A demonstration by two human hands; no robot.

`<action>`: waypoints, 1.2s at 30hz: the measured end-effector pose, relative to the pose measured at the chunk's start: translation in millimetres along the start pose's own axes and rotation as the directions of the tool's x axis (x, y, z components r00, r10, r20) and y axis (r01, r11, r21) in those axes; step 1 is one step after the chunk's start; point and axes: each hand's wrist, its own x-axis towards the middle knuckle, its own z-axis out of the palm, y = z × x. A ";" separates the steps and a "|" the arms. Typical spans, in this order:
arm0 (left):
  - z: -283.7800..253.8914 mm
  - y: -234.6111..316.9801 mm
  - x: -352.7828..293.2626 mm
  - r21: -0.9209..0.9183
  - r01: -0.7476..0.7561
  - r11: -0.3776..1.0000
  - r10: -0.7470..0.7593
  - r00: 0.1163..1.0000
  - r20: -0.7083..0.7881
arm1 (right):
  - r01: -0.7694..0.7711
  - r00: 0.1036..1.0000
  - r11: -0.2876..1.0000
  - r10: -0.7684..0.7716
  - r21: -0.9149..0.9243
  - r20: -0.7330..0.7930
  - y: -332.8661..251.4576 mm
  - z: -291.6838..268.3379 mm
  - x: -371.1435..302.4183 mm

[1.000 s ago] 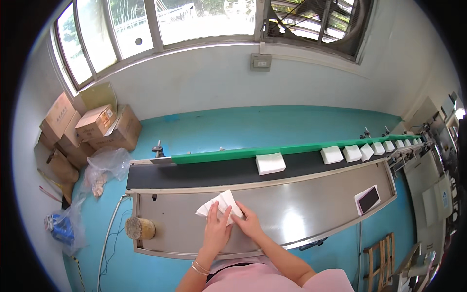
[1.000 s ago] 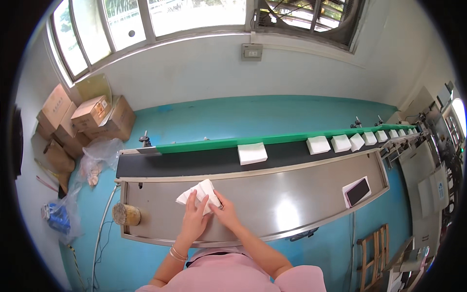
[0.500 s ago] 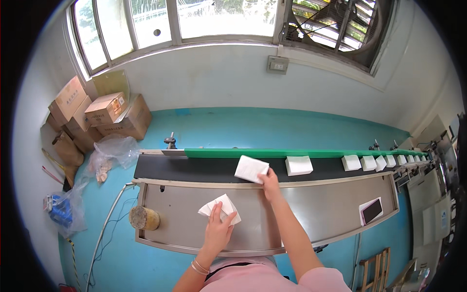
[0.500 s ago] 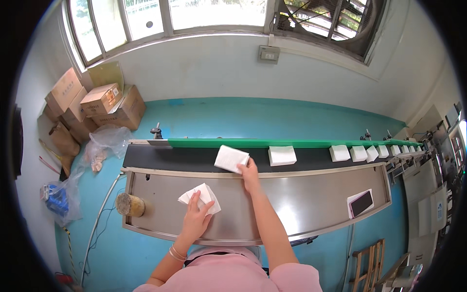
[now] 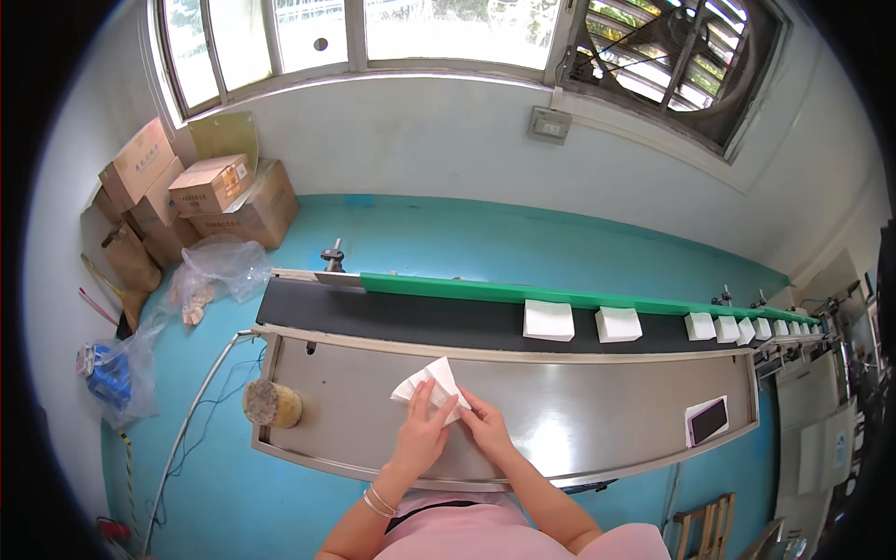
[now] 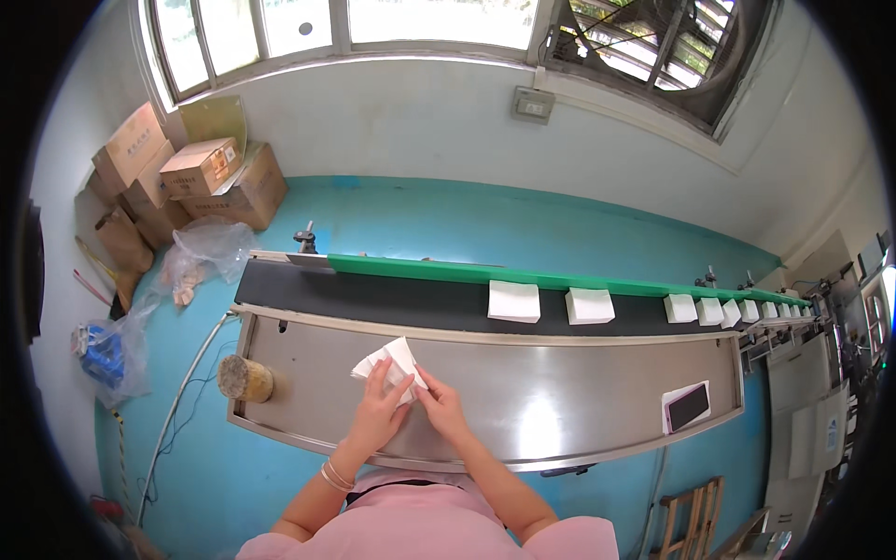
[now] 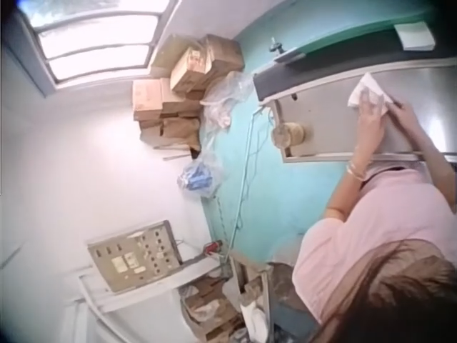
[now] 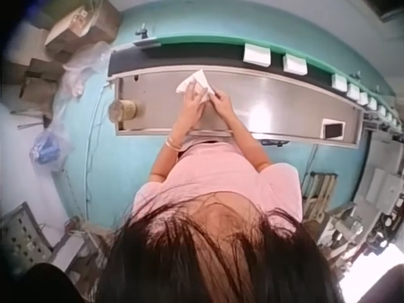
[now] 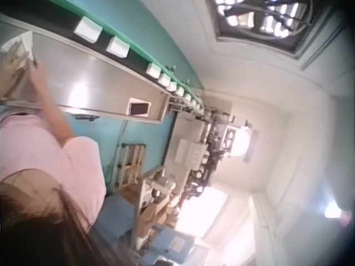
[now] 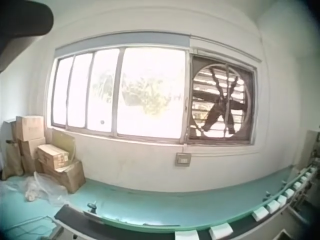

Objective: Manually placing individual folded paper products from a large stack onto a moving conveyor belt for packaging.

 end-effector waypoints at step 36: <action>2.8 -12.8 -20.0 -0.060 -0.062 0.996 0.054 0.991 -0.124 | 0.248 0.969 0.968 -0.248 0.028 0.007 6.0 -1.3 44.8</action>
